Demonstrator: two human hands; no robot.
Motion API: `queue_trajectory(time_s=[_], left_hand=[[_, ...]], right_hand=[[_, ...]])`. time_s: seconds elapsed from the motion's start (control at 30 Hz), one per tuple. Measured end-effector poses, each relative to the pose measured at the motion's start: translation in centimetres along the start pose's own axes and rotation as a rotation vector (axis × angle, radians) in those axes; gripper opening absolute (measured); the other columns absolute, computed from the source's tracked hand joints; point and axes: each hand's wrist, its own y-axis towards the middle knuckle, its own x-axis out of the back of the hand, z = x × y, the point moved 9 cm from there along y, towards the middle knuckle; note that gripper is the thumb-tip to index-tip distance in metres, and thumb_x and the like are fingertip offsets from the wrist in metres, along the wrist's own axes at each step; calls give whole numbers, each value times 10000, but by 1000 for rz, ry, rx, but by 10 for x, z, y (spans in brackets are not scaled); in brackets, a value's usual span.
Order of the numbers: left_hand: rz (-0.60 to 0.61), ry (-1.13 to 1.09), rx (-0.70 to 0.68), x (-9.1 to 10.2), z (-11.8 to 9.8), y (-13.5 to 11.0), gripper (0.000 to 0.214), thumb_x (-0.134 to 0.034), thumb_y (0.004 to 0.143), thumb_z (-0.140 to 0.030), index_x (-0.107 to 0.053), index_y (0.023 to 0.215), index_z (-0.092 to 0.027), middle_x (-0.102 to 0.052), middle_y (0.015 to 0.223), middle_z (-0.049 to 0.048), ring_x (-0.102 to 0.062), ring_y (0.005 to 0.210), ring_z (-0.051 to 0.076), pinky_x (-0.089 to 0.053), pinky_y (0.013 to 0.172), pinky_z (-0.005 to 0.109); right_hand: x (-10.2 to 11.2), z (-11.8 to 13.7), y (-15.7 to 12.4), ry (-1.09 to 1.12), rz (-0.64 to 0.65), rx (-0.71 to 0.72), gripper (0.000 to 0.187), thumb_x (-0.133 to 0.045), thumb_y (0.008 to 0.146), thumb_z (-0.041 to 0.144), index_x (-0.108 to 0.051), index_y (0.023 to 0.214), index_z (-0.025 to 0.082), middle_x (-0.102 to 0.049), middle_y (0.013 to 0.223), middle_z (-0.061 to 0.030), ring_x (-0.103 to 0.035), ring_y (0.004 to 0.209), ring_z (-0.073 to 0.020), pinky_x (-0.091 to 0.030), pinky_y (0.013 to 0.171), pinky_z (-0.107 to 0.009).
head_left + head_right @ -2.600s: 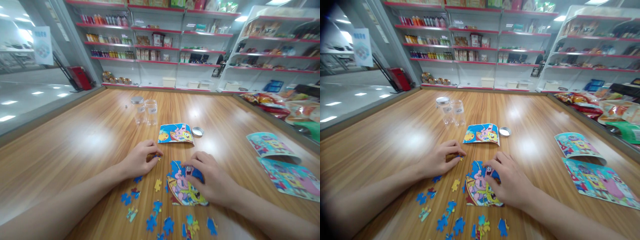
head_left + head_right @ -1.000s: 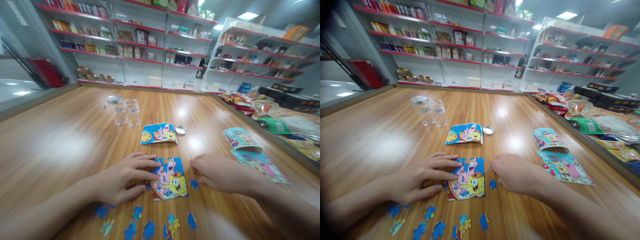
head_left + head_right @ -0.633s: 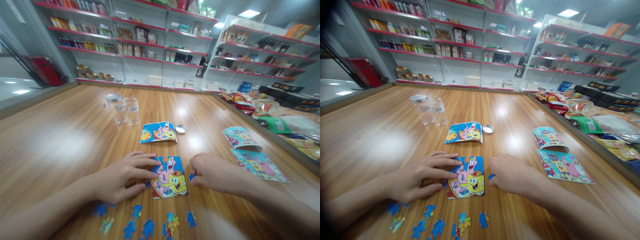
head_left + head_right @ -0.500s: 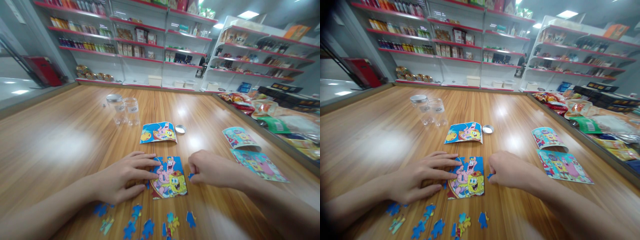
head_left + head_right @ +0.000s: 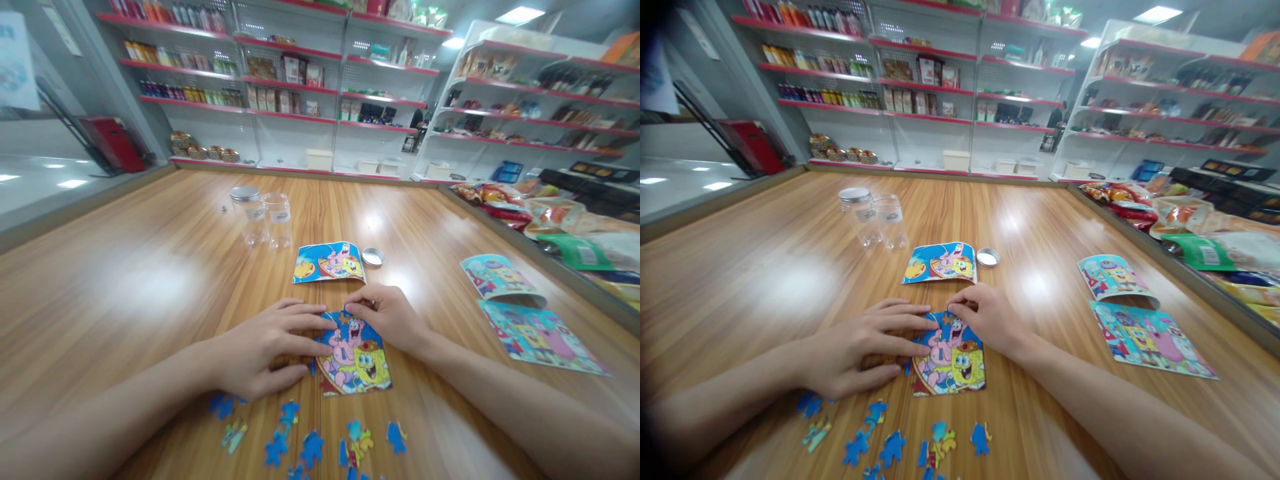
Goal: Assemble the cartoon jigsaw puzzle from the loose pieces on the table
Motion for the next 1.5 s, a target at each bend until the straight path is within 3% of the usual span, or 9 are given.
queue_trajectory(time_s=[0.7, 0.97, 1.2, 1.37, 1.5], left_hand=[[-4, 5, -10, 0, 0, 2, 461, -604, 893, -240, -589, 1349, -300, -508, 1486, 45, -422, 1399, 312, -384, 1139, 528], [8, 8, -1, -1, 0, 2, 474, -604, 890, -246, -582, 1360, -306, -502, 1491, 40, -422, 1398, 312, -382, 1139, 531], [-6, 4, -6, 0, -1, 2, 473, -606, 888, -243, -584, 1357, -301, -509, 1484, 52, -432, 1390, 314, -388, 1134, 530], [-19, 2, -14, 2, -2, 2, 463, -608, 887, -236, -595, 1345, -300, -520, 1475, 61, -441, 1384, 325, -396, 1127, 534], [-19, -6, -23, 2, -2, 2, 467, -605, 888, -230, -590, 1350, -297, -521, 1473, 70, -444, 1382, 324, -399, 1126, 534]], right_hand=[[0, 16, -2, -20, -2, 136, 43, -713, 870, 203, -751, 853, 216, -705, 802, -13, -629, 787, -164, -485, 707, -302], [3, 18, -2, -27, -20, 176, 171, -577, 945, 168, -743, 959, 206, -684, 895, -44, -634, 825, -164, -492, 719, -304], [-3, 22, -6, -62, 21, 215, 159, -635, 874, 129, -748, 964, 197, -645, 929, -54, -615, 872, -181, -493, 798, -339], [-1, 22, -5, -30, 35, 204, 130, -618, 894, 135, -732, 894, 198, -647, 911, -42, -619, 834, -162, -497, 746, -308], [4, 19, -3, 7, 9, 170, 193, -550, 940, 137, -732, 960, 200, -667, 927, -48, -630, 834, -159, -503, 719, -294]])
